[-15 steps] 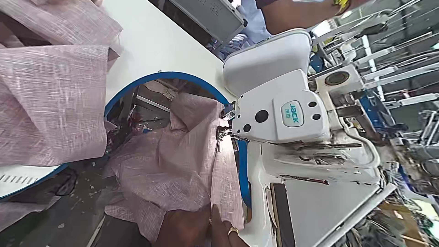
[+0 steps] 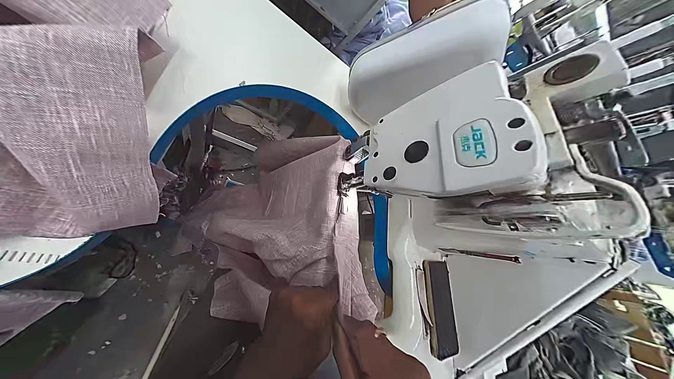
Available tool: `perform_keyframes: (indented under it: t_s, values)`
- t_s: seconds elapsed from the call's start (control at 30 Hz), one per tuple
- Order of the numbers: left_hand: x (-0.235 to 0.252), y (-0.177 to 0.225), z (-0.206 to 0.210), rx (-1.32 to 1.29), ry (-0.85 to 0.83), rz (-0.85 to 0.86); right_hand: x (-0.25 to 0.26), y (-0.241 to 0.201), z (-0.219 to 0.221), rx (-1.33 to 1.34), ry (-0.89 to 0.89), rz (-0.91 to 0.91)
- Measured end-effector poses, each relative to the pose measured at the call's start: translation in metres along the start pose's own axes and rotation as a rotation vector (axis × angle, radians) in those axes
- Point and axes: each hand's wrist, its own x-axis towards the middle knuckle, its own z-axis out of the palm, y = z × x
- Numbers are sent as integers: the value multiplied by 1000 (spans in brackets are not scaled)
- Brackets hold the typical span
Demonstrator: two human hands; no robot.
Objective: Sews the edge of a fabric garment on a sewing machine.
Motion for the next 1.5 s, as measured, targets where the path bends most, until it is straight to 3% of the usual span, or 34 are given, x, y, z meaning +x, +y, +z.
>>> perform_keyframes:
  t_s: [0.17, 0.3, 0.63, 0.8, 0.87, 1.03, 1.1, 1.27, 1.4, 1.5]
  values:
    - [20, -25, 10, -282, -87, -111, 23, 2, 17, -79, 34, -77]
    - [27, -23, 16, -320, -13, -121, 37, 11, 25, -94, 159, -86]
    - [30, -15, 20, -64, 171, -37, 29, 18, 44, -11, 339, -5]
    - [30, -15, 12, 83, 79, -22, 23, 14, 50, 68, 359, 49]
    - [31, -16, 8, 59, 33, -31, 11, 13, 44, 67, 278, 73]
    - [25, -17, 0, -4, -108, -66, -15, 25, -20, 37, -347, 42]
    - [23, -13, 2, -7, -109, -70, -8, 26, -33, 46, -485, -33]
    - [21, -13, 6, 7, -43, -57, 6, 29, -25, 72, -533, -163]
    - [23, -16, 6, 15, -12, -48, 10, 35, -22, -11, -765, -134]
    - [21, -19, 10, -3, -14, -42, 14, 41, -26, 104, -634, -278]
